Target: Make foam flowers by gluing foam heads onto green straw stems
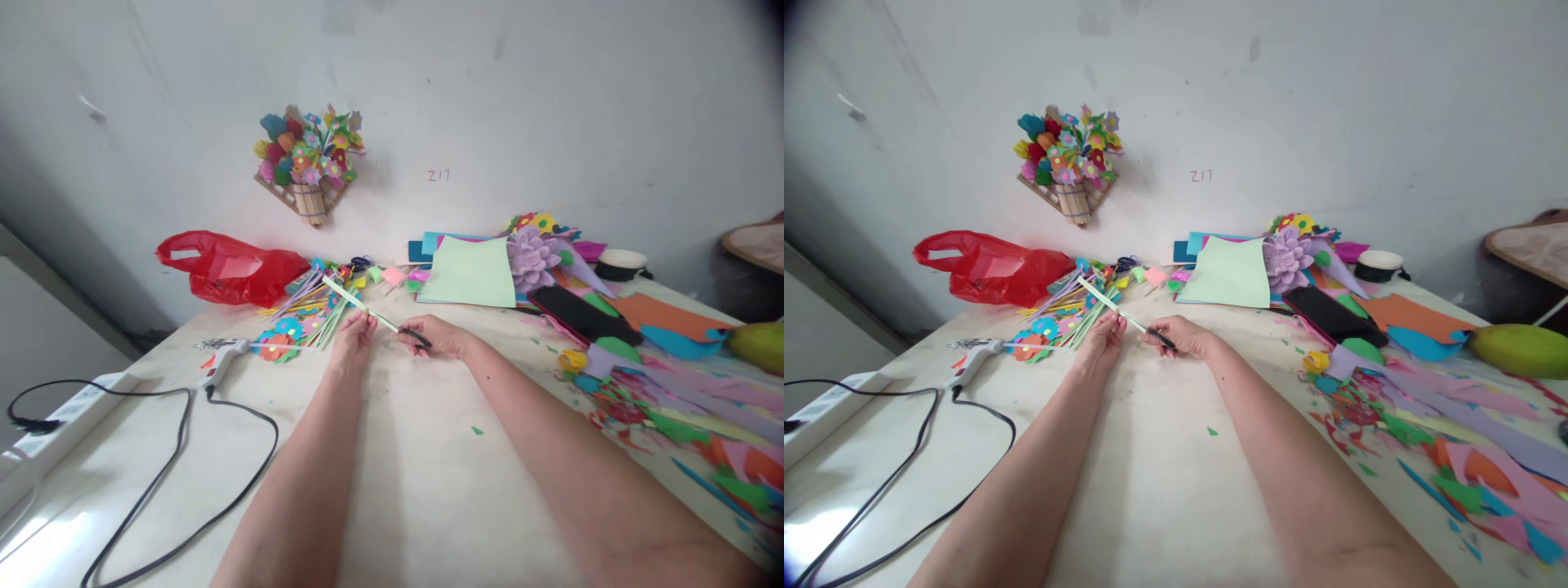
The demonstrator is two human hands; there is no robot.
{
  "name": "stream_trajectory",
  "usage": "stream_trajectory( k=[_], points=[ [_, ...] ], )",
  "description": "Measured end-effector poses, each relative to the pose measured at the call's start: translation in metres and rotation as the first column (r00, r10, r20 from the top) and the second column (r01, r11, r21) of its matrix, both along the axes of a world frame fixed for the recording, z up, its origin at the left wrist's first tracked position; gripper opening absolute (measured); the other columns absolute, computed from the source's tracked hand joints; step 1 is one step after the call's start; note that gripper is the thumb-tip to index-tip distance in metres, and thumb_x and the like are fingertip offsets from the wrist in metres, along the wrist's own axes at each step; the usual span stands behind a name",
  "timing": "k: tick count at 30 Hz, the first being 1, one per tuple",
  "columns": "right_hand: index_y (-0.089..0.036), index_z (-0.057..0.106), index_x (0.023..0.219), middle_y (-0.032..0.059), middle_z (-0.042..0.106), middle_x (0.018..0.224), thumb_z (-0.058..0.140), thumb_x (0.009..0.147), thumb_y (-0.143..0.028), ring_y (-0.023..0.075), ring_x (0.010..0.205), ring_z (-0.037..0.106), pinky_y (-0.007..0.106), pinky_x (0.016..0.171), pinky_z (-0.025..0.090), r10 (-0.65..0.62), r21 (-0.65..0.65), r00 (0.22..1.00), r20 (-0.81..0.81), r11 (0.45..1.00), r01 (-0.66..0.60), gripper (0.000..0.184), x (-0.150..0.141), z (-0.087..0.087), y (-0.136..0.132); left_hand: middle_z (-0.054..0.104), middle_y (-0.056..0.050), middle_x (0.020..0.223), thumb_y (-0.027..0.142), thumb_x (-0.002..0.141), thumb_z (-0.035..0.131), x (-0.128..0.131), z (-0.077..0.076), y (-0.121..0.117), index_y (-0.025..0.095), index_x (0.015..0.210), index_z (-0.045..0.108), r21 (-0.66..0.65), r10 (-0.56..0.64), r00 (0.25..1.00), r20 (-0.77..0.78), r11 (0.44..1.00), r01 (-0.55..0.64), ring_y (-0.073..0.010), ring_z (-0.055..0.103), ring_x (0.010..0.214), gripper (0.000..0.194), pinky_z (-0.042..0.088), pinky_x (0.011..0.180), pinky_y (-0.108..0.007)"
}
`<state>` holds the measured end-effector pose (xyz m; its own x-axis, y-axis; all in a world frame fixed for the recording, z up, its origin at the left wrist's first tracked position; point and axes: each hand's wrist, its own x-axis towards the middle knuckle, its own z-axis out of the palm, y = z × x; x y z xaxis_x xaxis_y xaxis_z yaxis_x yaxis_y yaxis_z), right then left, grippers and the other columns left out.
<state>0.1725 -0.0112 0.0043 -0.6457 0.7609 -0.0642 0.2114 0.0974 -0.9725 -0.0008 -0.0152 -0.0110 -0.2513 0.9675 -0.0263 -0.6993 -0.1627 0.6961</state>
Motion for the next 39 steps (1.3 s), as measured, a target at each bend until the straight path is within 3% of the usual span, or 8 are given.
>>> stream_trajectory(
  k=[28,39],
  points=[
    [-0.012,0.058,0.081,-0.0049,0.051,0.046,0.061,0.071,-0.036,0.0025,0.032,0.036,0.015,0.033,0.027,-0.015,-0.010,0.999,-0.048,1.000,0.015,0.026,0.0002,-0.0026,0.0020,0.058,-0.001,0.057,0.000,0.072,0.055,-0.0003,-0.0005,-0.0004,0.010,0.063,0.059,-0.001,0.002,1.000,-0.001,1.000,-0.002,-0.0055,0.058,0.053,0.014,0.052,0.057,-0.015],
    [-0.015,0.051,0.070,-0.0054,0.051,0.045,0.059,0.072,-0.034,0.0030,0.031,0.037,0.015,0.033,0.025,-0.037,-0.012,0.999,-0.010,0.999,0.037,0.021,-0.0008,0.0016,-0.0012,0.059,-0.001,0.056,0.001,0.069,0.057,0.0024,-0.0019,-0.0004,0.010,0.061,0.059,0.029,-0.031,0.997,-0.071,0.999,0.034,-0.0060,0.058,0.052,0.013,0.052,0.058,-0.017]
  ],
)
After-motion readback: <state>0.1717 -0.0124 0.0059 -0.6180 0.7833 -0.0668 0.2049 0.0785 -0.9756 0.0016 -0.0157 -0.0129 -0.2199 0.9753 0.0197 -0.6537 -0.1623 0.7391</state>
